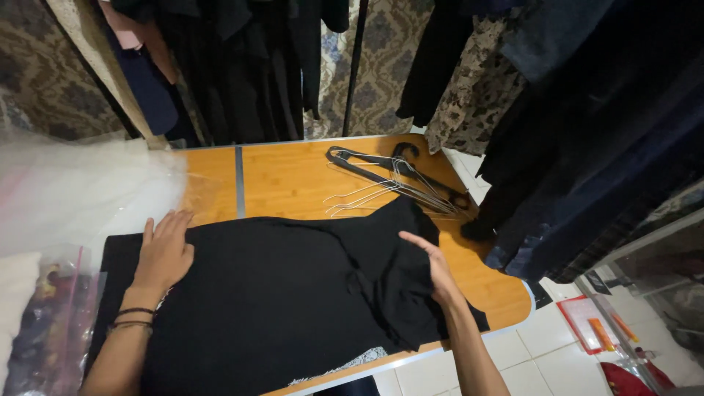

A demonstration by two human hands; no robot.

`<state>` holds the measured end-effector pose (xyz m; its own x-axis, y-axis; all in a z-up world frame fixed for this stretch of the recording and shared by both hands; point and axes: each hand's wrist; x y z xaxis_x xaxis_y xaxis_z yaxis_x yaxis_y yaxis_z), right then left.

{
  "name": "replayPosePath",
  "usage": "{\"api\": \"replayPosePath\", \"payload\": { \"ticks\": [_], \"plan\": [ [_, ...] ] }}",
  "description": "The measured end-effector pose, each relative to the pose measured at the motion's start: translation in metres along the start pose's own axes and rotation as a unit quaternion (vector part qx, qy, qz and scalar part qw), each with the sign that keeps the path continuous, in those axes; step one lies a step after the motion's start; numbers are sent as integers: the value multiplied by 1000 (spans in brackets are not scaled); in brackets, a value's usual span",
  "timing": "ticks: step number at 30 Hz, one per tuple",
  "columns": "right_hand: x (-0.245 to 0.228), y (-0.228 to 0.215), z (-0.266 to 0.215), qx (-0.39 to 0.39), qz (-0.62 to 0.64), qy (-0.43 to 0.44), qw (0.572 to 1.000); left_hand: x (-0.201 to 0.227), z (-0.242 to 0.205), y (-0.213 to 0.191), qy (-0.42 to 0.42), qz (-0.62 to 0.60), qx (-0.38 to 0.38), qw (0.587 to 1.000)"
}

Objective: Removing a t-shirt from a hanger, folding it on a table, and placing it into a plastic ziplock bag.

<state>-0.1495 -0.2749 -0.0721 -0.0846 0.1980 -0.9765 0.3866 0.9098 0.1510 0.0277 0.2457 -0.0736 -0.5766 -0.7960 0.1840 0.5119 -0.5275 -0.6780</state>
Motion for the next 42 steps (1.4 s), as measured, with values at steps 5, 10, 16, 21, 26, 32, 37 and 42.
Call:
{"api": "replayPosePath", "payload": {
  "ticks": [5,10,16,21,26,32,37,42],
  "plan": [
    [4,-7,-8,-21,70,-33,997,-11,2,-14,-42,46,-90,994],
    [-1,-21,-18,-42,250,-49,966,-3,-1,-41,-71,44,-104,991],
    [-4,-28,-42,14,289,30,957,48,-24,-113,9,116,-36,993],
    [5,-32,-50,-22,297,35,954,45,-73,-115,8,150,-102,983],
    [-6,-27,-67,15,245,7,969,40,-99,-116,-10,160,-144,977],
    [14,-37,-95,152,-102,-39,982,36,-120,-112,-86,253,-78,960],
    [48,-69,-118,170,-201,94,960,27,-136,-99,-118,267,-105,951],
    [7,-46,-132,88,-143,27,985,51,-123,-113,-102,256,-39,960]
  ]
}}
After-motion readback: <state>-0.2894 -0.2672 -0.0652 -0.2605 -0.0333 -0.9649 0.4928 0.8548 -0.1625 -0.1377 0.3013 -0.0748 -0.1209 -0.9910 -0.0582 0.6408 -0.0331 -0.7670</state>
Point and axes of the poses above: each hand's wrist, its own z-axis towards the middle knuckle, its own y-axis out of the palm, x = y × z, and after that the axes turned 10 degrees about x, right-handed
